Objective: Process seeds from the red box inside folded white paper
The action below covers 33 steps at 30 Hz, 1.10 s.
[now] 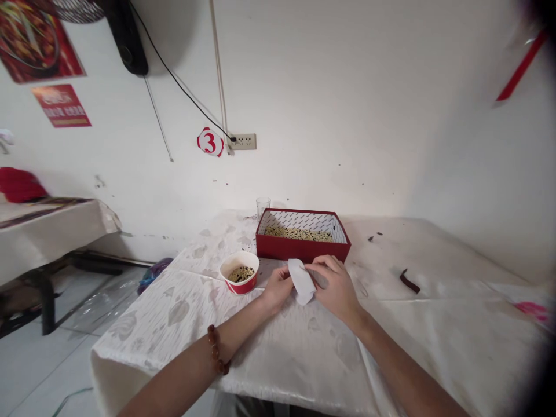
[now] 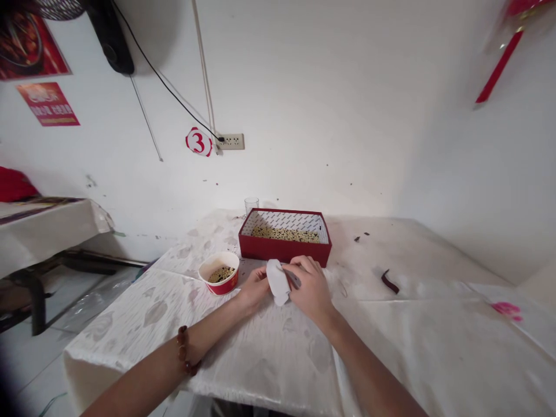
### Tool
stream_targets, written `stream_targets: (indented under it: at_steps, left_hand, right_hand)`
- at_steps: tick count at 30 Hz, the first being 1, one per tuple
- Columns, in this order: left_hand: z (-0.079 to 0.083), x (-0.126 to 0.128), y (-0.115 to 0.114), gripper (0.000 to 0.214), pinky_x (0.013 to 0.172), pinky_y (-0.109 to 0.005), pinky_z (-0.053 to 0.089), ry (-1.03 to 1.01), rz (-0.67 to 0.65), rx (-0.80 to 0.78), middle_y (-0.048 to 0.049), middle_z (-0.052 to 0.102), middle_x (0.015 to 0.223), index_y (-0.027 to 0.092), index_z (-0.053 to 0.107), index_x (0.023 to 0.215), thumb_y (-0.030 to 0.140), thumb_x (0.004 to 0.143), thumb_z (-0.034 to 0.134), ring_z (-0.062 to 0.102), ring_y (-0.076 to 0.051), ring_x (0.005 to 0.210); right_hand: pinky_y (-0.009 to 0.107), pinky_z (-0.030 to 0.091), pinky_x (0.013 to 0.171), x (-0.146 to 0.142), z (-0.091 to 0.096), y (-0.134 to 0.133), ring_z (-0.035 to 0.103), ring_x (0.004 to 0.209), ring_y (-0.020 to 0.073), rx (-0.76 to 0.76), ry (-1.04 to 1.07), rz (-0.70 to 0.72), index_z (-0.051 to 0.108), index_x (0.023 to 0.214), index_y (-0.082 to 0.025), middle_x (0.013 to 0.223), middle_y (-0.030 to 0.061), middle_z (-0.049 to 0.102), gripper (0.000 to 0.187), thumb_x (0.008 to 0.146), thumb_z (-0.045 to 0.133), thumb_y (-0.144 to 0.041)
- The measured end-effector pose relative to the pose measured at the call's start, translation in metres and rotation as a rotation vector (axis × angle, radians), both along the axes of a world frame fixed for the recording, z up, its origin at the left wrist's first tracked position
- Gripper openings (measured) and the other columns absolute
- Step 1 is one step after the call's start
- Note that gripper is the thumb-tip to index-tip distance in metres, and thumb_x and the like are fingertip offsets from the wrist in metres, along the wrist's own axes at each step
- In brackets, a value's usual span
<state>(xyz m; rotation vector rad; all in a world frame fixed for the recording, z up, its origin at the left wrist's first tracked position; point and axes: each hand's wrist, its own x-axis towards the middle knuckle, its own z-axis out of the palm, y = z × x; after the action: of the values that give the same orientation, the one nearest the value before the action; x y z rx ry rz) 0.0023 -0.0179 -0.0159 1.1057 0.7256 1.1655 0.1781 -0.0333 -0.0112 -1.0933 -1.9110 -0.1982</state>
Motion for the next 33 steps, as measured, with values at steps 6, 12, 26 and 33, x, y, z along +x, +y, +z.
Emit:
stream_targets:
  at_steps: [6,12,26,33]
  left_hand:
    - [0.003,0.000,-0.003,0.037,0.069,-0.026,0.045,-0.015,0.014,0.015,-0.0066,0.078,0.083,0.015,0.084,0.091,0.043,0.067,0.093,0.059,-0.014,0.069]
    - [0.000,0.000,0.001,0.036,0.068,-0.027,0.045,-0.058,-0.074,-0.094,-0.0091,0.076,0.073,0.013,0.083,0.079,0.042,0.063,0.096,0.059,-0.014,0.063]
    - [-0.007,-0.006,0.004,0.026,0.076,-0.034,0.050,-0.137,-0.082,-0.236,-0.0081,0.076,0.081,0.018,0.076,0.074,0.026,0.059,0.096,0.067,-0.023,0.080]
    - [-0.005,-0.005,0.007,0.028,0.074,-0.030,0.048,-0.109,-0.092,-0.226,-0.0084,0.076,0.075,0.016,0.078,0.071,0.031,0.057,0.097,0.064,-0.018,0.070]
  right_hand:
    - [0.043,0.051,0.087,-0.002,0.000,-0.002,0.064,0.097,0.0262,-0.017,0.017,0.000,0.079,0.113,-0.024,0.108,0.0083,0.069,0.036,0.084,0.066,-0.009]
    - [0.043,0.051,0.086,-0.004,-0.001,-0.002,0.064,0.095,0.0257,-0.005,0.014,-0.014,0.080,0.106,-0.025,0.105,0.0079,0.069,0.028,0.087,0.066,-0.010]
    - [0.043,0.049,0.086,-0.001,0.003,-0.005,0.063,0.094,0.0249,0.031,-0.018,0.049,0.079,0.105,-0.024,0.104,0.0072,0.069,0.021,0.093,0.067,-0.013]
    - [0.042,0.050,0.086,-0.002,0.002,-0.003,0.064,0.096,0.0247,0.029,0.012,0.040,0.080,0.102,-0.025,0.104,0.0073,0.071,0.019,0.093,0.067,-0.013]
